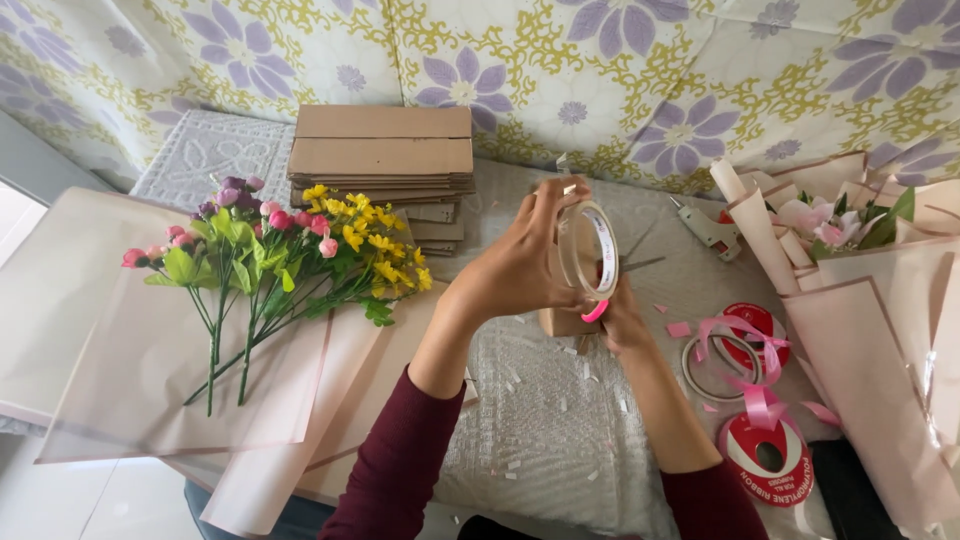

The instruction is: The person assembles a small cardboard box by folding and taping its flaps. They then use scissors to trim excess cardboard and cut pieces of clear tape to secure the box edges. The workspace contains artificial flowers, wrapping paper, and additional cardboard pieces.

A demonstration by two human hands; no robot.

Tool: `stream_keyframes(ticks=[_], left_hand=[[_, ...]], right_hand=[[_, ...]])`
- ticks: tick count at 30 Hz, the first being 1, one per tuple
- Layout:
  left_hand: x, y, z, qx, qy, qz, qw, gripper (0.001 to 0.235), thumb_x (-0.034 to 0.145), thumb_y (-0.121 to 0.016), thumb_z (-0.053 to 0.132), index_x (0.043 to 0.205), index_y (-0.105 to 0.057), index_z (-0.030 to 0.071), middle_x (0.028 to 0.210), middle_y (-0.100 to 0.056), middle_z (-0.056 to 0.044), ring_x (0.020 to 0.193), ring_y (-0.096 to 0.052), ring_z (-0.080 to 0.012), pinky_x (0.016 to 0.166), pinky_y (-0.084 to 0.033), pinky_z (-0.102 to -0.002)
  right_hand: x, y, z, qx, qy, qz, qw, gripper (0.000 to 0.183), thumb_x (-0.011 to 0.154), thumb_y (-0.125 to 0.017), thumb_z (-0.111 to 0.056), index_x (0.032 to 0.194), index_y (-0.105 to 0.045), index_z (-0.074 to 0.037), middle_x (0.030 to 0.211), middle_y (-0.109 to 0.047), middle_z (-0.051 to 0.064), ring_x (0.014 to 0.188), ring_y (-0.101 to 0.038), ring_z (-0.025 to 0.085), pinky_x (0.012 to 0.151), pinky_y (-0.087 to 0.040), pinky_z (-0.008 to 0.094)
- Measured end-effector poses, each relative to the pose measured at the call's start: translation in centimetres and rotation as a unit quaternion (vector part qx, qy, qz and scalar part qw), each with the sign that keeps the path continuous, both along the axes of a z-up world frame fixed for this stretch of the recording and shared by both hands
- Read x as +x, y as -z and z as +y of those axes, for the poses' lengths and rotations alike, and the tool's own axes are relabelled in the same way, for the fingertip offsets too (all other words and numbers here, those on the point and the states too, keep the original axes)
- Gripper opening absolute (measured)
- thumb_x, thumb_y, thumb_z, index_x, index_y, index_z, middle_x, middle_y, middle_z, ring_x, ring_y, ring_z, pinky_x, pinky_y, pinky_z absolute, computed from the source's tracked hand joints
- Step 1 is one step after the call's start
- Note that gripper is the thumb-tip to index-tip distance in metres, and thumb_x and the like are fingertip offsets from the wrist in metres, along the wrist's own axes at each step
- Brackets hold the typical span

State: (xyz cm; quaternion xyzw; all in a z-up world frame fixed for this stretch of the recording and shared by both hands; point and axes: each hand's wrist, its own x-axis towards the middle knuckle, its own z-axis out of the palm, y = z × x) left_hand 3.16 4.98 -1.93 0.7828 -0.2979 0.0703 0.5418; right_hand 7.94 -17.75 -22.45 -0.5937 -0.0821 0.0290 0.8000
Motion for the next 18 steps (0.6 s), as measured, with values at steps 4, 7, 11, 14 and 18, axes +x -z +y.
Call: stream_keyframes(ticks=[4, 7, 11, 14, 18], left_hand=[[-1.4, -1.8, 0.2, -0.029, 0.033, -0.001, 0.999, 0.098, 0.063, -0.094, 0.014, 0.135, -0.028, 0.005, 0.140, -0.048, -0.037, 0.125, -0.053, -0.0578, 0.094, -0.056, -0.061], [-1.8, -1.9, 0.2, -0.058, 0.078, -0.005, 0.995, 0.096, 0.066, -0.094, 0.015, 0.134, -0.028, 0.003, 0.140, -0.048, -0.037, 0.123, -0.054, -0.0581, 0.093, -0.056, -0.060], [-2.1, -1.3, 0.7, -0.158, 0.204, -0.005, 0.966, 0.095, 0.074, -0.090, 0.009, 0.140, -0.022, 0.006, 0.147, -0.042, -0.027, 0.121, -0.060, -0.0446, 0.099, -0.061, -0.051], [-1.1, -0.4, 0.7, -0.280, 0.327, 0.045, 0.901, 0.086, 0.083, -0.085, 0.008, 0.142, -0.022, 0.013, 0.153, -0.038, -0.031, 0.131, -0.060, -0.0440, 0.113, -0.058, -0.052], [1.1, 4.0, -1.4, -0.485, 0.347, 0.174, 0.783, 0.093, 0.079, -0.086, 0.018, 0.147, -0.024, 0.010, 0.136, -0.055, -0.033, 0.123, -0.062, -0.0368, 0.111, -0.051, -0.048]], right_hand=[[0.4, -2.3, -0.9, -0.144, 0.011, -0.137, 0.980, 0.074, 0.063, -0.095, 0.001, 0.121, -0.049, -0.005, 0.103, -0.067, 0.014, 0.091, -0.068, 0.021, 0.061, -0.060, 0.033], [1.5, 3.9, -2.9, -0.284, 0.060, -0.274, 0.917, 0.083, 0.072, -0.095, -0.030, 0.132, -0.052, 0.008, 0.114, -0.061, 0.037, 0.107, -0.063, 0.053, 0.080, -0.055, 0.062], [0.8, 2.0, -2.7, -0.443, -0.014, -0.251, 0.861, 0.066, 0.099, -0.064, -0.033, 0.151, -0.040, -0.001, 0.164, -0.032, 0.012, 0.152, -0.023, 0.030, 0.123, -0.001, 0.055], [0.8, 1.3, -3.2, -0.402, -0.001, -0.250, 0.881, 0.069, 0.090, -0.071, -0.029, 0.147, -0.043, 0.001, 0.157, -0.038, 0.014, 0.144, -0.031, 0.032, 0.119, -0.010, 0.054], [0.8, 0.7, -4.2, -0.328, 0.020, -0.247, 0.912, 0.077, 0.075, -0.083, -0.022, 0.139, -0.050, 0.004, 0.143, -0.049, 0.017, 0.130, -0.046, 0.035, 0.113, -0.027, 0.053]])
